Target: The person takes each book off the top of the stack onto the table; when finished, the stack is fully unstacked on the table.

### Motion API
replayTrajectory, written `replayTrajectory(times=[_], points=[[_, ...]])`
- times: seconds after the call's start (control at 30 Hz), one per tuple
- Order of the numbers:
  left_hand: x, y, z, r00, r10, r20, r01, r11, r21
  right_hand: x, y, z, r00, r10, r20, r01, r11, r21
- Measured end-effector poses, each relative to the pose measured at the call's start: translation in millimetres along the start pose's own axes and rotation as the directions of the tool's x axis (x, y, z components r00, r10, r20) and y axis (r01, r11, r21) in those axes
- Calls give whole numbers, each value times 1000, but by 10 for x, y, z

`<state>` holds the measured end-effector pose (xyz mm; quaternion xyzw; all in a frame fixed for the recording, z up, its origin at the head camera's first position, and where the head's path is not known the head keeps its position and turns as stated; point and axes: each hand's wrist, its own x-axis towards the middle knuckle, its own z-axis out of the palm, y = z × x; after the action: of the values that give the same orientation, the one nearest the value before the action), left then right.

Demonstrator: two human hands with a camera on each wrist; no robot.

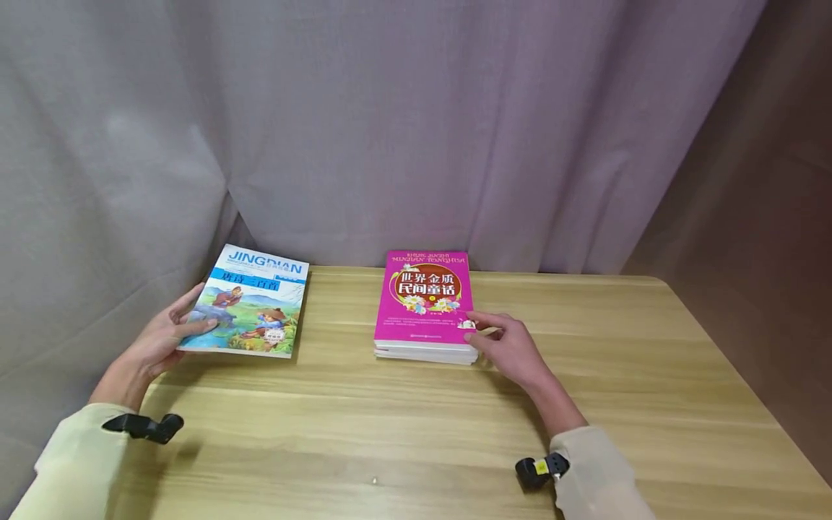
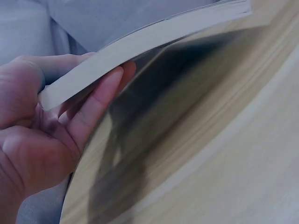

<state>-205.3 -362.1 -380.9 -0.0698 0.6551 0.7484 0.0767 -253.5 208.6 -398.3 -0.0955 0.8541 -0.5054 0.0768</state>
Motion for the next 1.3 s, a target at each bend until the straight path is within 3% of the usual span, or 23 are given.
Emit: replayTrajectory(times=[0.13, 0.2, 0.33, 0.4, 0.6, 0.8, 0.97, 1.3], points=[[17, -35, -74, 1000, -17, -25, 18, 998, 65, -6, 2, 8, 1000, 7, 1, -7, 1000, 1], [32, -39, -103, 998, -14, -53, 23, 985, 169, -8, 5, 11, 1000, 8, -1, -8, 1000, 2], [69, -20, -145, 992, -12, -127, 62, 918, 391, -4, 10, 15, 1000, 11, -9, -11, 1000, -1], [88, -12, -158, 987, -24, -161, 95, 888, 449, -4, 11, 14, 1000, 15, -12, -15, 1000, -2], [123, -33, -206, 969, -60, -241, 176, 851, 494, -13, 13, 19, 1000, 25, -9, -25, 1000, 7], [140, -46, -245, 956, -14, -293, 190, 792, 580, -7, 5, 21, 1000, 18, -15, -18, 1000, 3], [176, -49, -255, 951, -2, -309, 193, 783, 591, 1, 15, 26, 1000, 3, -22, -3, 1000, 10], [220, -66, -269, 953, 31, -303, 198, 692, 694, 18, 77, 40, 999, -24, -30, 25, 999, 26]])
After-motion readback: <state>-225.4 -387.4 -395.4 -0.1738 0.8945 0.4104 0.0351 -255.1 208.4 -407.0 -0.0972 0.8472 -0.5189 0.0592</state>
